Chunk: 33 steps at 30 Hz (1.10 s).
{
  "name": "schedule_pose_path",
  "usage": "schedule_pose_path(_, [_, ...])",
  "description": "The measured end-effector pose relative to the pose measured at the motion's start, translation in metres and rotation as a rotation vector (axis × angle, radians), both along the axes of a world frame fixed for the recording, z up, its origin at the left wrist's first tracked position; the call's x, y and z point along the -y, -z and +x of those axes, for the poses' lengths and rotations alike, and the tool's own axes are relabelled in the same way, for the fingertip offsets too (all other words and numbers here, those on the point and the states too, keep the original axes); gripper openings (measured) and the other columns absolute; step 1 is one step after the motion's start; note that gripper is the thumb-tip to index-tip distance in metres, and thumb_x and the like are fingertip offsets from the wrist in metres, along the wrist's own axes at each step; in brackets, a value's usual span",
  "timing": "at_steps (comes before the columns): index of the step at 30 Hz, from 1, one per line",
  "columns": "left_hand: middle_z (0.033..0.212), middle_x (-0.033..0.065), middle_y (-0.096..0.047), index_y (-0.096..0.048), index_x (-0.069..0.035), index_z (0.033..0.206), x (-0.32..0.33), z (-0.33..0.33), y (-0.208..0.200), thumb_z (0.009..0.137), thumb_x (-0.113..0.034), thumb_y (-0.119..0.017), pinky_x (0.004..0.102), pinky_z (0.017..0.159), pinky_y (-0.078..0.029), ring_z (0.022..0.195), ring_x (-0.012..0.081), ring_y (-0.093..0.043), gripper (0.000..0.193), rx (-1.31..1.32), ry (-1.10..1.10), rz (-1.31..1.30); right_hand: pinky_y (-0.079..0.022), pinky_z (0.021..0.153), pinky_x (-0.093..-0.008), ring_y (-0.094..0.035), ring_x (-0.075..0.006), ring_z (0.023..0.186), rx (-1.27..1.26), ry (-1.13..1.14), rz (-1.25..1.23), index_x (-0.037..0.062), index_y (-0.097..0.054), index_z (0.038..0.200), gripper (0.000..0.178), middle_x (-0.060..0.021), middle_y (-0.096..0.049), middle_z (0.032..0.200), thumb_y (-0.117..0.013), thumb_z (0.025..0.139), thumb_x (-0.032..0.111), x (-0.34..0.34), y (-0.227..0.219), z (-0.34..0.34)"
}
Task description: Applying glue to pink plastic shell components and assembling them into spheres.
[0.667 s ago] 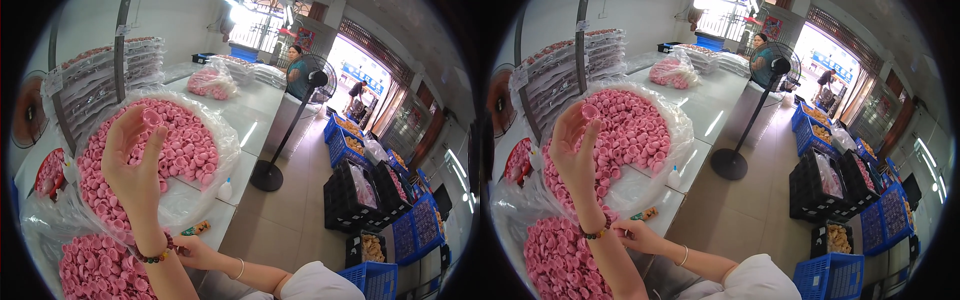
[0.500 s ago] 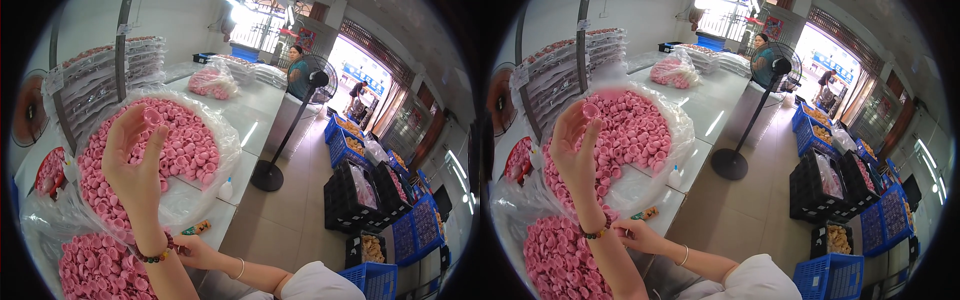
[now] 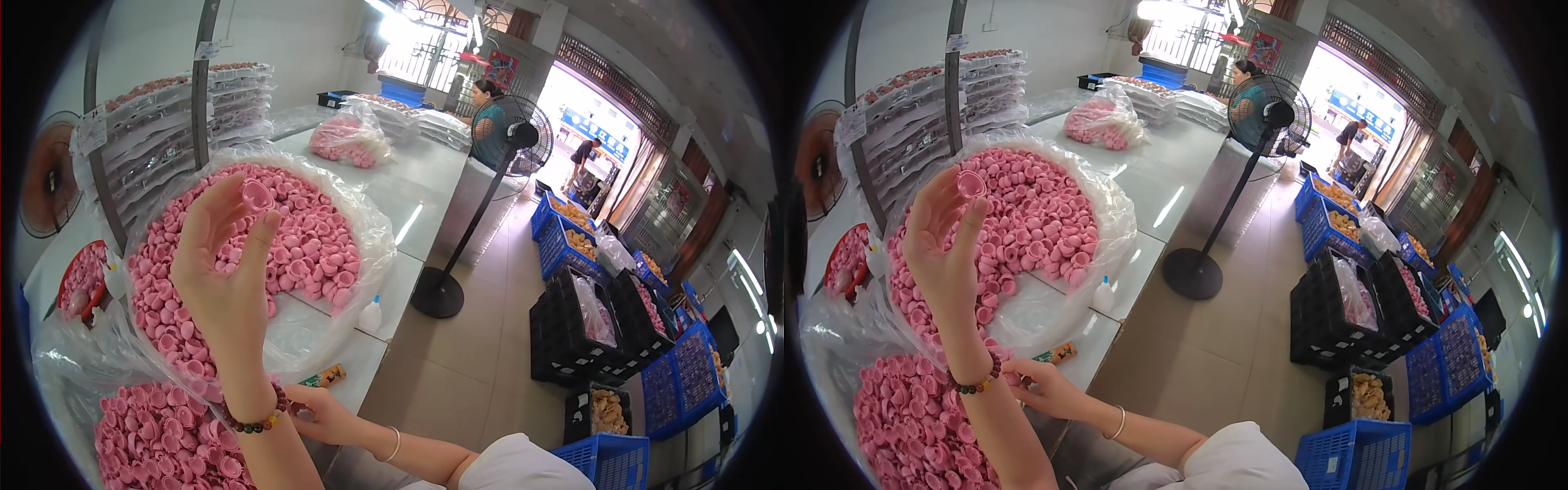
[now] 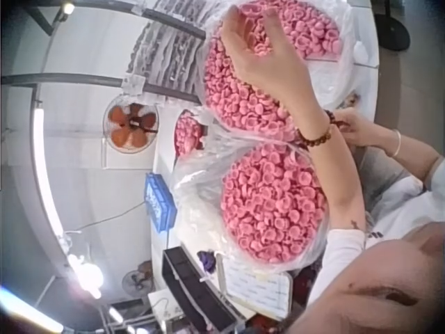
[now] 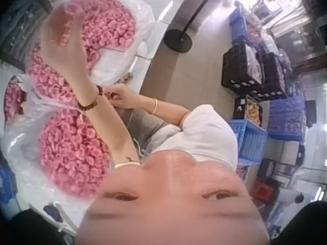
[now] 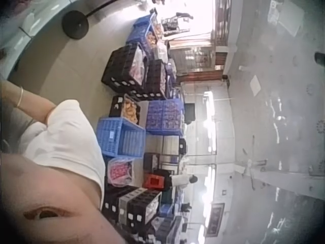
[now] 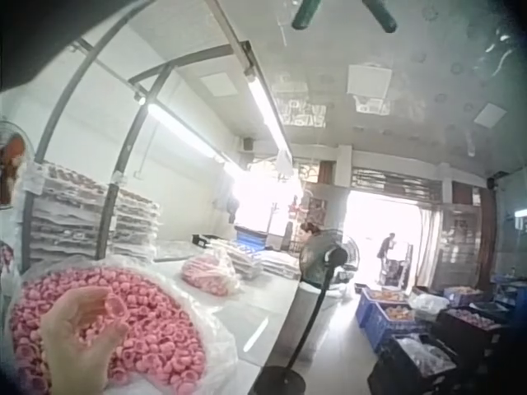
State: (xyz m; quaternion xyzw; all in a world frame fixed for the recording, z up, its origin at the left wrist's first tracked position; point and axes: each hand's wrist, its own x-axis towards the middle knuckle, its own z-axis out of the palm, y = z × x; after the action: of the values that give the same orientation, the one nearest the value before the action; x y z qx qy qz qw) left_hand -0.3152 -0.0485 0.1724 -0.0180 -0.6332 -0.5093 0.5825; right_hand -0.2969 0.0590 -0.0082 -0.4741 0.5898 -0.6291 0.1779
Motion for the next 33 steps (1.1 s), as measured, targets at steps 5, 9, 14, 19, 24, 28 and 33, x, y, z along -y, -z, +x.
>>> schedule_pose_path(5, [0.098,0.0074,-0.060,-0.057,0.001,0.103,0.000,-0.002,0.001,0.073,-0.004,-0.066,0.0269,0.079,-0.045,0.087,0.0148,-0.057,0.032,0.001,0.003,0.000,-0.044,0.069,-0.0239,-0.051,-0.0106,0.082,-0.010,-0.032,-0.017,0.0040,-0.049,0.109,0.028,-0.0037,-0.054,0.092,-0.053,0.081,-0.001,-0.003,-0.006,-0.002])
schedule_pose_path(9, [0.098,0.0075,-0.061,-0.057,0.001,0.103,0.000,-0.001,0.001,0.073,-0.005,-0.066,0.0273,0.079,-0.045,0.087,0.0151,-0.058,0.032,0.019,-0.004,-0.018,-0.044,0.069,-0.0242,-0.051,-0.0104,0.084,0.021,-0.052,0.018,0.0049,-0.049,0.109,0.027,-0.0033,-0.055,0.093,-0.052,0.082,0.000,-0.003,-0.009,-0.001])
schedule_pose_path(14, [0.098,0.0074,-0.060,-0.057,0.001,0.103,0.000,0.000,0.000,0.073,-0.005,-0.066,0.0272,0.080,-0.045,0.087,0.0151,-0.058,0.032,0.034,-0.010,-0.016,-0.043,0.068,-0.0244,-0.049,-0.0104,0.080,0.015,-0.053,0.033,0.0053,-0.050,0.109,0.027,-0.0030,-0.054,0.090,-0.051,0.082,0.000,0.000,-0.007,0.000])
schedule_pose_path(19, [0.099,0.0074,-0.060,-0.057,0.001,0.103,0.001,0.001,0.000,0.073,-0.003,-0.065,0.0265,0.080,-0.045,0.087,0.0144,-0.057,0.032,0.015,0.007,-0.001,-0.041,0.071,-0.0247,-0.047,-0.0116,0.079,0.042,-0.059,0.068,0.0013,-0.048,0.108,0.026,-0.0054,-0.053,0.092,-0.048,0.081,-0.002,0.000,-0.006,0.000])
schedule_pose_path(24, [0.099,0.0075,-0.060,-0.057,0.002,0.104,0.000,0.001,-0.001,0.073,-0.003,-0.065,0.0264,0.080,-0.045,0.088,0.0142,-0.057,0.032,0.012,0.008,-0.001,-0.039,0.062,-0.0240,-0.046,-0.0108,0.071,-0.001,-0.016,0.007,0.0060,-0.050,0.108,0.027,-0.0027,-0.052,0.083,-0.053,0.082,0.001,0.001,-0.006,0.001])
schedule_pose_path(28, [0.099,0.0076,-0.060,-0.057,0.002,0.103,0.000,0.001,-0.001,0.074,-0.003,-0.065,0.0264,0.080,-0.045,0.087,0.0143,-0.057,0.031,0.015,0.011,0.002,-0.038,0.062,-0.0236,-0.045,-0.0102,0.071,0.001,-0.015,0.032,0.0059,-0.050,0.108,0.025,-0.0023,-0.051,0.081,-0.053,0.082,0.002,0.000,-0.009,0.001])
schedule_pose_path(33, [0.095,0.0092,-0.061,-0.057,0.001,0.102,0.003,0.005,-0.001,0.073,-0.003,-0.065,0.0272,0.078,-0.045,0.086,0.0155,-0.058,0.030,0.111,0.029,-0.050,-0.035,0.057,-0.0228,-0.042,-0.0107,0.069,-0.003,-0.031,0.062,0.0033,-0.049,0.105,0.023,-0.0026,-0.048,0.080,-0.051,0.082,0.004,-0.001,-0.015,0.002])
